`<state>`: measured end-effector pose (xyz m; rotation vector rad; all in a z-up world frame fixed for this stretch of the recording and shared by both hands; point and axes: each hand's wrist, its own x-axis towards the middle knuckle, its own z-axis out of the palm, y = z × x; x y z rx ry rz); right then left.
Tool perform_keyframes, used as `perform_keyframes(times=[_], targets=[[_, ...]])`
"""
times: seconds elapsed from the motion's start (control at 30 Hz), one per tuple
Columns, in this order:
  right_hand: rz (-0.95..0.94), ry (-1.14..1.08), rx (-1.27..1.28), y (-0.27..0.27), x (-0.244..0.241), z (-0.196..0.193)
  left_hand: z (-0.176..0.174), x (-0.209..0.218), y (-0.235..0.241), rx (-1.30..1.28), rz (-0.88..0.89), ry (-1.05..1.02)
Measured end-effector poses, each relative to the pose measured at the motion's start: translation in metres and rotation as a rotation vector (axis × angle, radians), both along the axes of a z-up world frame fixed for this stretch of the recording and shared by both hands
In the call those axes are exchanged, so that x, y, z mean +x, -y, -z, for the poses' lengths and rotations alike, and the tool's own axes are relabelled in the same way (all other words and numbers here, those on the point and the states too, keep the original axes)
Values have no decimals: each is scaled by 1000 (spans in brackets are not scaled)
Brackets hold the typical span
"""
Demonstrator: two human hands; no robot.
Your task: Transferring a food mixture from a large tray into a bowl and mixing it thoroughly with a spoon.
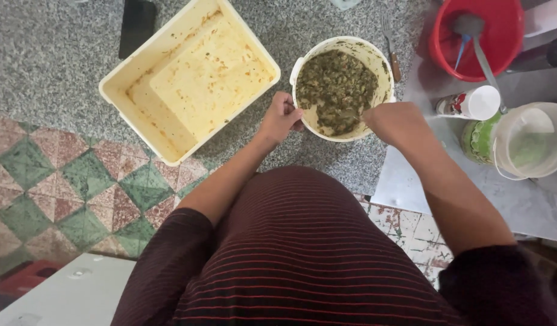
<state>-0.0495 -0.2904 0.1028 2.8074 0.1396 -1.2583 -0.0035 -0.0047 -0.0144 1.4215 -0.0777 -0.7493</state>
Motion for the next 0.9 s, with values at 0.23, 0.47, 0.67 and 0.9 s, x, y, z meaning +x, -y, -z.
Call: perform_keyframes(times=[0.23, 0.47, 0.67, 0.9], targets=[[-53, 270, -190, 20, 8, 5, -5, 1, -2, -29, 5, -12], [-29, 480, -108, 11, 2, 30, 0, 0, -4, -50, -19, -13], [-24, 396, -179, 5, 18, -7, -11, 0, -4, -37, -1, -10], [-42, 122, -156, -7, 25, 4, -29, 0, -5, -9, 43, 22]])
